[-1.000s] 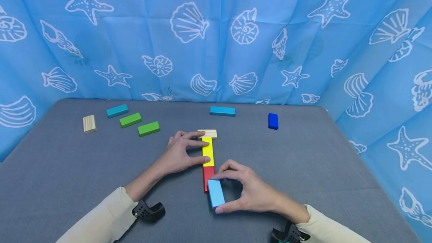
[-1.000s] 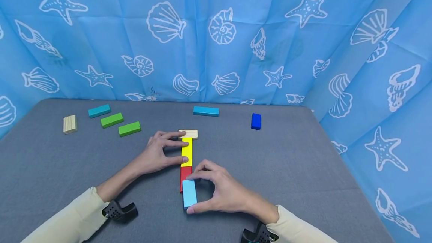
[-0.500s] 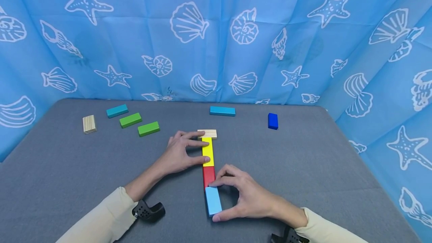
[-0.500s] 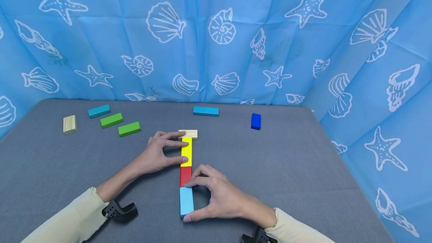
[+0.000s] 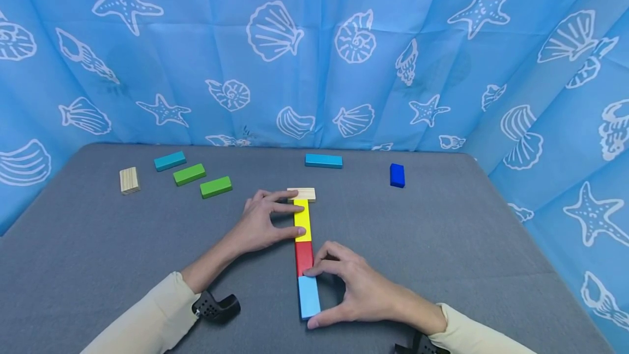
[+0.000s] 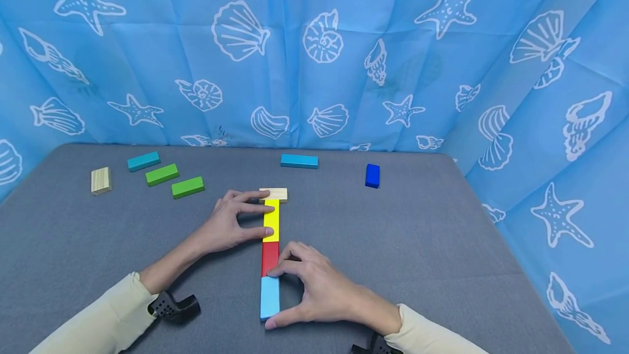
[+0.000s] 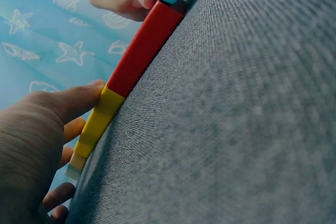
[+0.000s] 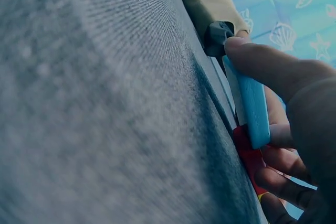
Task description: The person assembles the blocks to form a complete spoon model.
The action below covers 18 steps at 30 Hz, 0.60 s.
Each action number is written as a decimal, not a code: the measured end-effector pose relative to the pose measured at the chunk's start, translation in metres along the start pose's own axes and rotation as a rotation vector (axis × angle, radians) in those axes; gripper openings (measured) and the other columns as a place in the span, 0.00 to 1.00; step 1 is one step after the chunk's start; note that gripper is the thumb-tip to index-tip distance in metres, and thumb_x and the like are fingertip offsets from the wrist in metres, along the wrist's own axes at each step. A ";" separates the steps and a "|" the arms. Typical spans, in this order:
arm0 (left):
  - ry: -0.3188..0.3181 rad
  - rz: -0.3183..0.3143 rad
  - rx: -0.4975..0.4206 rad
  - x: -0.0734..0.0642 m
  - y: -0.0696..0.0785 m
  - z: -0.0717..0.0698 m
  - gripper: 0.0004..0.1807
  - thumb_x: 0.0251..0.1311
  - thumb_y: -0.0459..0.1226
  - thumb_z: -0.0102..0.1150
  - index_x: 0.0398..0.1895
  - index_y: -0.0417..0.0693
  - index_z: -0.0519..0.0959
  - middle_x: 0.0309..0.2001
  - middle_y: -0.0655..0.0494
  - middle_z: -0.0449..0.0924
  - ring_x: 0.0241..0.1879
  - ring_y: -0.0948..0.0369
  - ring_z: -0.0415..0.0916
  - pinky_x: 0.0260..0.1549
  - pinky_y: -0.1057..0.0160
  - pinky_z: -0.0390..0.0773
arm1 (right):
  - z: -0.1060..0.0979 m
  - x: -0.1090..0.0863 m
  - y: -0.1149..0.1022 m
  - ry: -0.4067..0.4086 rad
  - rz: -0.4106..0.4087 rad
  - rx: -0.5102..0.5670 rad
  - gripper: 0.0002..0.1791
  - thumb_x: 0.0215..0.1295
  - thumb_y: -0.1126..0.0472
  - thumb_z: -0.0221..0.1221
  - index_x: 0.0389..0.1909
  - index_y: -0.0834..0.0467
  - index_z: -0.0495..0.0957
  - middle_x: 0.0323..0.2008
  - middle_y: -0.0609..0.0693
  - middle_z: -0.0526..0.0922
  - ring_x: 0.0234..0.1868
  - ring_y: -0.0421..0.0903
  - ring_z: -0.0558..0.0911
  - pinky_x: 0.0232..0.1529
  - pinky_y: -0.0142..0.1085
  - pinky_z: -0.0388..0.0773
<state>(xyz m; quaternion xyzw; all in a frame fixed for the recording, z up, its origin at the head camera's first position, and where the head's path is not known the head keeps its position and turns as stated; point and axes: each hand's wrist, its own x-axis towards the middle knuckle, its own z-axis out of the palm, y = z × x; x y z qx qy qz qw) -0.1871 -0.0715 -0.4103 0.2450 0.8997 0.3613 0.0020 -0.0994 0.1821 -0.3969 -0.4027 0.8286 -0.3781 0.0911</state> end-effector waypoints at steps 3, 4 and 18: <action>-0.003 -0.004 0.000 0.000 0.000 0.000 0.27 0.53 0.56 0.74 0.56 0.61 0.86 0.70 0.61 0.71 0.64 0.50 0.61 0.53 0.42 0.59 | 0.000 0.000 -0.001 0.009 -0.003 -0.020 0.32 0.54 0.38 0.73 0.59 0.43 0.82 0.51 0.35 0.71 0.53 0.37 0.72 0.51 0.37 0.74; -0.004 -0.006 0.000 0.000 0.000 -0.001 0.27 0.53 0.56 0.74 0.56 0.61 0.86 0.70 0.62 0.71 0.64 0.50 0.61 0.53 0.42 0.59 | 0.000 0.000 -0.001 0.012 -0.004 -0.023 0.32 0.54 0.38 0.74 0.59 0.43 0.82 0.51 0.35 0.71 0.52 0.37 0.72 0.51 0.37 0.74; -0.011 -0.013 0.005 0.000 0.001 -0.001 0.27 0.53 0.57 0.74 0.56 0.62 0.86 0.71 0.62 0.70 0.64 0.50 0.61 0.54 0.42 0.59 | 0.003 -0.001 -0.002 0.054 -0.057 -0.149 0.33 0.51 0.34 0.73 0.57 0.44 0.84 0.45 0.34 0.68 0.46 0.35 0.69 0.43 0.32 0.70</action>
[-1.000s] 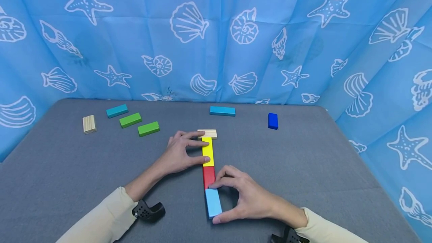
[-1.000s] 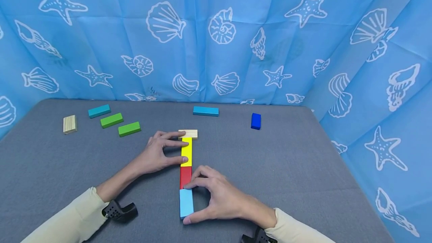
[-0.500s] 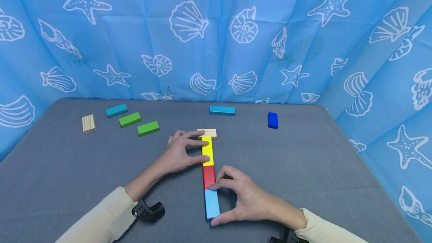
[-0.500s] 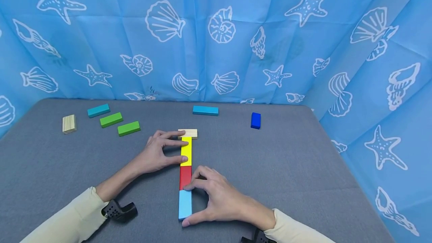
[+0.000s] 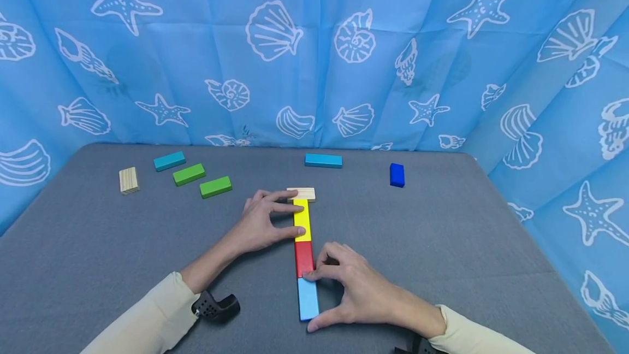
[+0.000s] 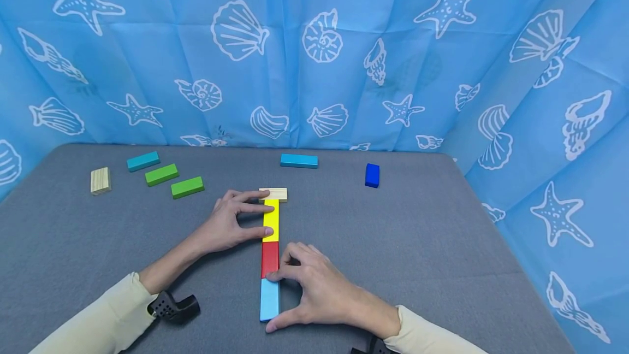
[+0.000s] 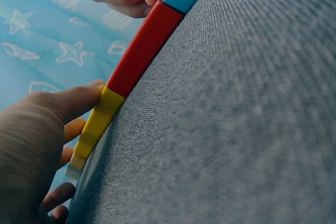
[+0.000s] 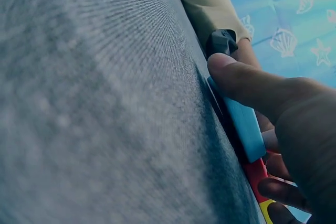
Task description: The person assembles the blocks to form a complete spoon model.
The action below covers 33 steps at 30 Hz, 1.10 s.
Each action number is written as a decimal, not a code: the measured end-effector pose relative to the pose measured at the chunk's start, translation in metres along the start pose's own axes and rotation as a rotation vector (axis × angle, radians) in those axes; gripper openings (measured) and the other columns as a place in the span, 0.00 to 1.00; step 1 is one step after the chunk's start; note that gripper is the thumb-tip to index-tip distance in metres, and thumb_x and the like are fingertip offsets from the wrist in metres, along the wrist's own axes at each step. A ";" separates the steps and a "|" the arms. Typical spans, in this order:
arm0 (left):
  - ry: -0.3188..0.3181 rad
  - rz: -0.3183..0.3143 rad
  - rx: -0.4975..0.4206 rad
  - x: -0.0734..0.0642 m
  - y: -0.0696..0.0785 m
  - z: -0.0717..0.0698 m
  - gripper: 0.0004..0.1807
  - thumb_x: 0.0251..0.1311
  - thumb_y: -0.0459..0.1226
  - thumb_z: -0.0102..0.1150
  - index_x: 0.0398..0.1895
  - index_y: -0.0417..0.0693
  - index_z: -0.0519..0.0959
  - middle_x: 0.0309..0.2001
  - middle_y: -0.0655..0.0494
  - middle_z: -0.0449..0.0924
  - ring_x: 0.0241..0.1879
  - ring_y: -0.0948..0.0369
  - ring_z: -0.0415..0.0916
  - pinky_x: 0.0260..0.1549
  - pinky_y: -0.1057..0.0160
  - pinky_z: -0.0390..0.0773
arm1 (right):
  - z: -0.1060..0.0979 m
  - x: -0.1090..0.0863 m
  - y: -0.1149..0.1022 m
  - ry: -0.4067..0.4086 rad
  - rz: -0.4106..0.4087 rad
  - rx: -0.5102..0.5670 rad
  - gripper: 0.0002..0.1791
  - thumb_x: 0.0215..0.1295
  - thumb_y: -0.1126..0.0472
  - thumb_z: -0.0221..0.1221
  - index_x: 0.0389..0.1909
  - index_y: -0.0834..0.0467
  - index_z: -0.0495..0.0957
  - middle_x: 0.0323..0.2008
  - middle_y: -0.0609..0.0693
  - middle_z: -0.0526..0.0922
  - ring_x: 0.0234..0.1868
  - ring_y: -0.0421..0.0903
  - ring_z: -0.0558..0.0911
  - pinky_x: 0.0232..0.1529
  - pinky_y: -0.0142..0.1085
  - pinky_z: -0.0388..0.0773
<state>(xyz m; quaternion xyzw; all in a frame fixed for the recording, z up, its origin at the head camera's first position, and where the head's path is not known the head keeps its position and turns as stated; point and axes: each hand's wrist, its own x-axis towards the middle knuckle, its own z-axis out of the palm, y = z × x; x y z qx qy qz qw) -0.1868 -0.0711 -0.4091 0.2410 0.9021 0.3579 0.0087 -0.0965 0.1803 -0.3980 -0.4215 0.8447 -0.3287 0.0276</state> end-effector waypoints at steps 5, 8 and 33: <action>0.002 0.003 0.000 -0.001 0.000 0.000 0.27 0.53 0.57 0.74 0.56 0.62 0.86 0.71 0.62 0.70 0.64 0.51 0.61 0.53 0.42 0.59 | 0.001 0.000 -0.001 0.021 -0.033 -0.013 0.33 0.49 0.36 0.75 0.56 0.46 0.85 0.44 0.35 0.69 0.45 0.35 0.69 0.42 0.31 0.70; 0.004 0.002 -0.001 0.000 0.000 0.000 0.27 0.53 0.56 0.74 0.56 0.62 0.86 0.71 0.62 0.70 0.64 0.50 0.60 0.54 0.42 0.59 | 0.001 0.000 -0.001 0.032 -0.055 -0.029 0.33 0.49 0.37 0.76 0.56 0.45 0.85 0.43 0.37 0.69 0.44 0.35 0.69 0.41 0.31 0.70; 0.007 0.003 0.004 -0.001 0.000 0.000 0.27 0.53 0.57 0.73 0.56 0.62 0.86 0.70 0.62 0.71 0.63 0.51 0.61 0.52 0.43 0.60 | 0.004 0.001 -0.002 0.022 -0.024 -0.033 0.30 0.47 0.36 0.76 0.51 0.44 0.85 0.43 0.36 0.71 0.46 0.35 0.71 0.45 0.32 0.73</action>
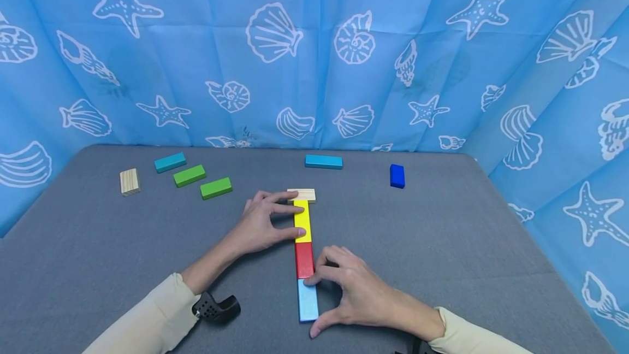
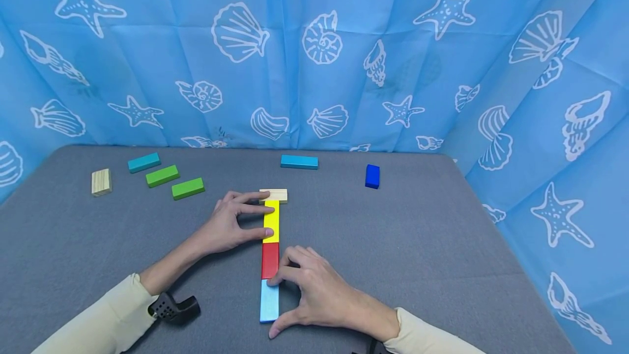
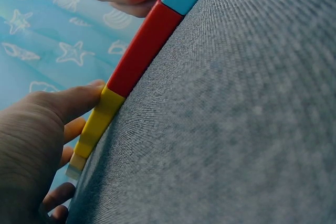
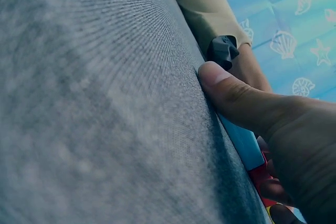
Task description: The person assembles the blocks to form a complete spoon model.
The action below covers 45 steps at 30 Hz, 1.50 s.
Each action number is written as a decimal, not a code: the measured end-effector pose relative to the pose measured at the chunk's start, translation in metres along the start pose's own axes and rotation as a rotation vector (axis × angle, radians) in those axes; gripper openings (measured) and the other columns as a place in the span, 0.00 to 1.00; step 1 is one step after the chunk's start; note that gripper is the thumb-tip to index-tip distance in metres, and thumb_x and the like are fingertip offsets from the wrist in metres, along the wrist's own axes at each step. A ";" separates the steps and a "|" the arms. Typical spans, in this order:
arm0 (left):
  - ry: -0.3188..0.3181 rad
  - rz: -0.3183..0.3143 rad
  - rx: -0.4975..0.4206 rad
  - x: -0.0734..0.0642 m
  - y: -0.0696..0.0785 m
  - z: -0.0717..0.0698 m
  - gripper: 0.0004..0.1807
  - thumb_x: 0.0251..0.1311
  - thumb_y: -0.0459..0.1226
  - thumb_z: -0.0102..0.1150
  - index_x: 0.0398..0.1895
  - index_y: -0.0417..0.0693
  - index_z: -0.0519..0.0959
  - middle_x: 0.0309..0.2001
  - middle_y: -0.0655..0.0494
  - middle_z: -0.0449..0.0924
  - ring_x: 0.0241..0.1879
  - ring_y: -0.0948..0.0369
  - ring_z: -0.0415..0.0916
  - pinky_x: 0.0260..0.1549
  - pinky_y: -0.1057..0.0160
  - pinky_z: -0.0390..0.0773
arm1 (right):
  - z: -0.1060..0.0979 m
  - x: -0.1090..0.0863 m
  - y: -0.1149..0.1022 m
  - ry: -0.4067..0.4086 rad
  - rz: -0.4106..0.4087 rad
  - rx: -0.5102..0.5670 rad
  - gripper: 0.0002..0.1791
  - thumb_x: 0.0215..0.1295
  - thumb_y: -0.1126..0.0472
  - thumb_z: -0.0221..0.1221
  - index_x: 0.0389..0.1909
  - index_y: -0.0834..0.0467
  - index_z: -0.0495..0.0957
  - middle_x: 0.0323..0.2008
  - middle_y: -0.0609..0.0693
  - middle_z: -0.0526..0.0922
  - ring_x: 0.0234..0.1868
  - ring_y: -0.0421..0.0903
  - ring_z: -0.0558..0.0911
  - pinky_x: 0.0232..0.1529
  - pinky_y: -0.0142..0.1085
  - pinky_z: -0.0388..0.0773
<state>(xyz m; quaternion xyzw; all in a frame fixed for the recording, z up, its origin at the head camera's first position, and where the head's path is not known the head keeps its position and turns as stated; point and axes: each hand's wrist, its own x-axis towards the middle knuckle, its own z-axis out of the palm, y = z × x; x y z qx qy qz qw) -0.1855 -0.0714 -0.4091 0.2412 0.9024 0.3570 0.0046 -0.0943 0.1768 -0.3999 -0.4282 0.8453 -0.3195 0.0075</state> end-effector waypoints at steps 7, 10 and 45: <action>-0.002 -0.001 -0.005 0.000 0.000 0.000 0.27 0.53 0.57 0.74 0.56 0.61 0.86 0.70 0.62 0.71 0.63 0.51 0.61 0.52 0.43 0.59 | 0.000 0.000 0.000 -0.011 0.029 0.015 0.32 0.45 0.35 0.77 0.52 0.42 0.85 0.44 0.35 0.71 0.47 0.35 0.71 0.46 0.33 0.73; -0.002 -0.002 -0.005 0.001 -0.001 0.000 0.27 0.53 0.56 0.74 0.56 0.62 0.86 0.71 0.62 0.70 0.63 0.51 0.60 0.53 0.43 0.59 | -0.001 0.000 0.001 -0.010 0.025 0.016 0.32 0.45 0.34 0.76 0.52 0.41 0.84 0.45 0.34 0.71 0.48 0.35 0.71 0.46 0.34 0.73; -0.012 -0.021 -0.004 0.002 0.000 0.000 0.27 0.53 0.56 0.75 0.56 0.62 0.86 0.70 0.63 0.70 0.64 0.51 0.60 0.55 0.41 0.59 | -0.055 0.028 0.061 0.271 0.220 0.106 0.23 0.59 0.57 0.74 0.55 0.58 0.83 0.45 0.54 0.81 0.50 0.51 0.80 0.51 0.52 0.76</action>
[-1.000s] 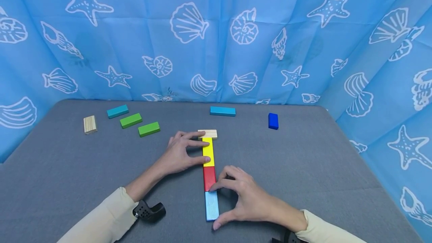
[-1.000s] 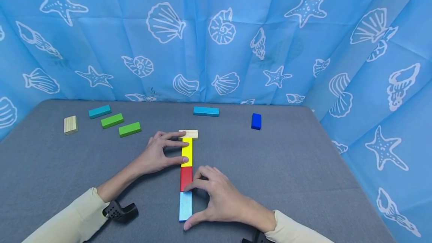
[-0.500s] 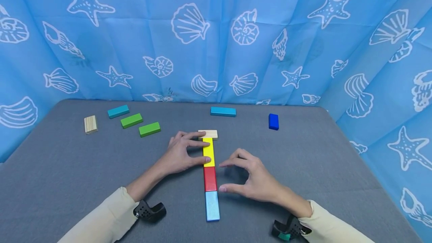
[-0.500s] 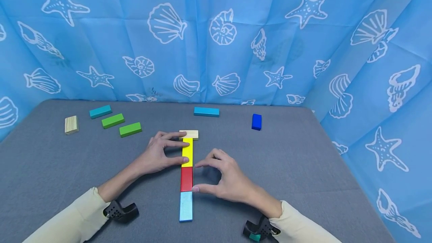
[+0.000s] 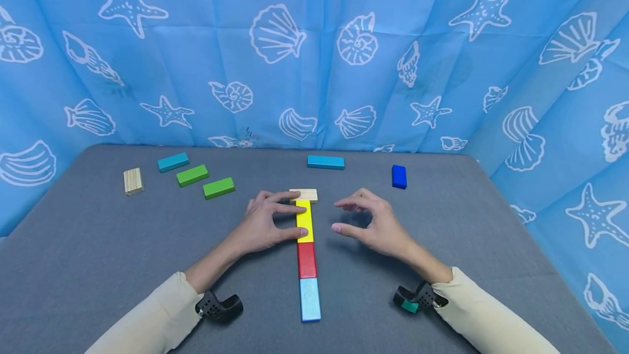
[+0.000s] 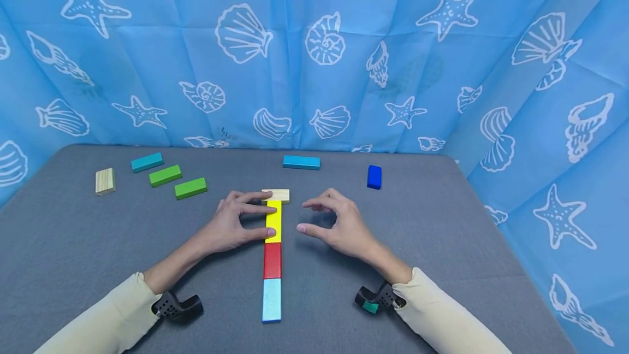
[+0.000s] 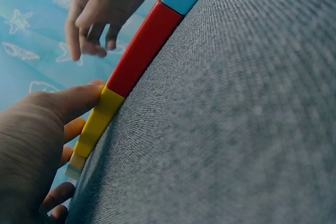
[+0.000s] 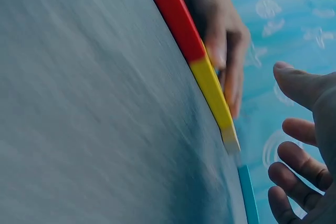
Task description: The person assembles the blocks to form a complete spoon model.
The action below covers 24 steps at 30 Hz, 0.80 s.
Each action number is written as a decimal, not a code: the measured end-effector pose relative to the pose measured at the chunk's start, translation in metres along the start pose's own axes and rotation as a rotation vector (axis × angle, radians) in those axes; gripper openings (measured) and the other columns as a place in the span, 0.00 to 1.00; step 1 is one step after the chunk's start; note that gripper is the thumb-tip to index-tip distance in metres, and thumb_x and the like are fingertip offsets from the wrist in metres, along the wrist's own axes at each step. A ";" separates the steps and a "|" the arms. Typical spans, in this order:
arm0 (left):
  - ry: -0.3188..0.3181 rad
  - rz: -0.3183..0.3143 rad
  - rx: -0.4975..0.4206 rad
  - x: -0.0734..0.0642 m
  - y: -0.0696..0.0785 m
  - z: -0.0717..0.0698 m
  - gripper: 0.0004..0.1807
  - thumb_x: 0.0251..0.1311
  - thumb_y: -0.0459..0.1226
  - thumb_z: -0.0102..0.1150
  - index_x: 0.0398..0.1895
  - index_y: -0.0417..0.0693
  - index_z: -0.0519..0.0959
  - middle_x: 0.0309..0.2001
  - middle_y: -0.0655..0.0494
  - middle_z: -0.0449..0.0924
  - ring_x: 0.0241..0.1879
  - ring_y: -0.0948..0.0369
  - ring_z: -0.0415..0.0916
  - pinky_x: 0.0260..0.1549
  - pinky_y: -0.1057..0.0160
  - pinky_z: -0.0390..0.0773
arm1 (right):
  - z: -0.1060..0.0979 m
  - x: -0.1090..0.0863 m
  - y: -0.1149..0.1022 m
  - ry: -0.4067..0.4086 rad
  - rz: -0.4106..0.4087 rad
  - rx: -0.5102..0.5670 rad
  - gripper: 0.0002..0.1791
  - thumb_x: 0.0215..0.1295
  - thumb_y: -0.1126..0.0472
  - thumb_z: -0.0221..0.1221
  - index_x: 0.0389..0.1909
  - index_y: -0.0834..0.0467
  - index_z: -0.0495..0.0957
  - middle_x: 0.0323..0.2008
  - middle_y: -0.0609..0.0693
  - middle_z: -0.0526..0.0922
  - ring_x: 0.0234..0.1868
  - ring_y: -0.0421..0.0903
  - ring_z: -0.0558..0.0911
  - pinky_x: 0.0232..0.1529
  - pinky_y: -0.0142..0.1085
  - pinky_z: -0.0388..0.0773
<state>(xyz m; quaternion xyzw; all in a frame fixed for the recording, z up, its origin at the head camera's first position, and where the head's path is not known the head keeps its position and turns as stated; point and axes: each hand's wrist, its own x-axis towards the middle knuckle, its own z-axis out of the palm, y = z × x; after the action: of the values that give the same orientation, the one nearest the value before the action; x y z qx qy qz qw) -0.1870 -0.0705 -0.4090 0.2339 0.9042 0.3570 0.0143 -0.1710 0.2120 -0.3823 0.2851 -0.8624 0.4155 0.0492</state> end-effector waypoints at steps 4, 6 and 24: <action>0.001 -0.001 -0.006 0.000 0.000 0.000 0.27 0.53 0.56 0.75 0.56 0.62 0.86 0.70 0.62 0.71 0.64 0.51 0.60 0.55 0.40 0.59 | -0.006 0.015 0.012 0.047 0.074 -0.033 0.24 0.61 0.57 0.72 0.56 0.60 0.82 0.47 0.56 0.80 0.52 0.51 0.79 0.53 0.54 0.75; 0.000 -0.001 -0.010 0.000 0.000 0.000 0.27 0.53 0.56 0.75 0.56 0.62 0.86 0.70 0.62 0.71 0.64 0.51 0.60 0.55 0.40 0.59 | -0.009 0.024 0.018 0.075 0.105 -0.043 0.24 0.61 0.56 0.72 0.57 0.61 0.82 0.48 0.56 0.80 0.52 0.51 0.78 0.54 0.53 0.74; 0.007 0.007 -0.010 0.001 -0.002 0.001 0.26 0.52 0.54 0.75 0.56 0.62 0.86 0.70 0.62 0.71 0.64 0.51 0.59 0.55 0.42 0.58 | -0.006 0.082 0.064 0.170 0.291 -0.065 0.34 0.63 0.50 0.70 0.68 0.58 0.75 0.64 0.60 0.73 0.67 0.57 0.70 0.67 0.56 0.64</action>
<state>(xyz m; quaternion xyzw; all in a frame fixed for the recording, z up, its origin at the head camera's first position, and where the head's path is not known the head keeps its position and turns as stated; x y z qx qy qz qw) -0.1881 -0.0705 -0.4112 0.2359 0.9016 0.3624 0.0111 -0.2747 0.2111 -0.3959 0.1194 -0.9002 0.4129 0.0702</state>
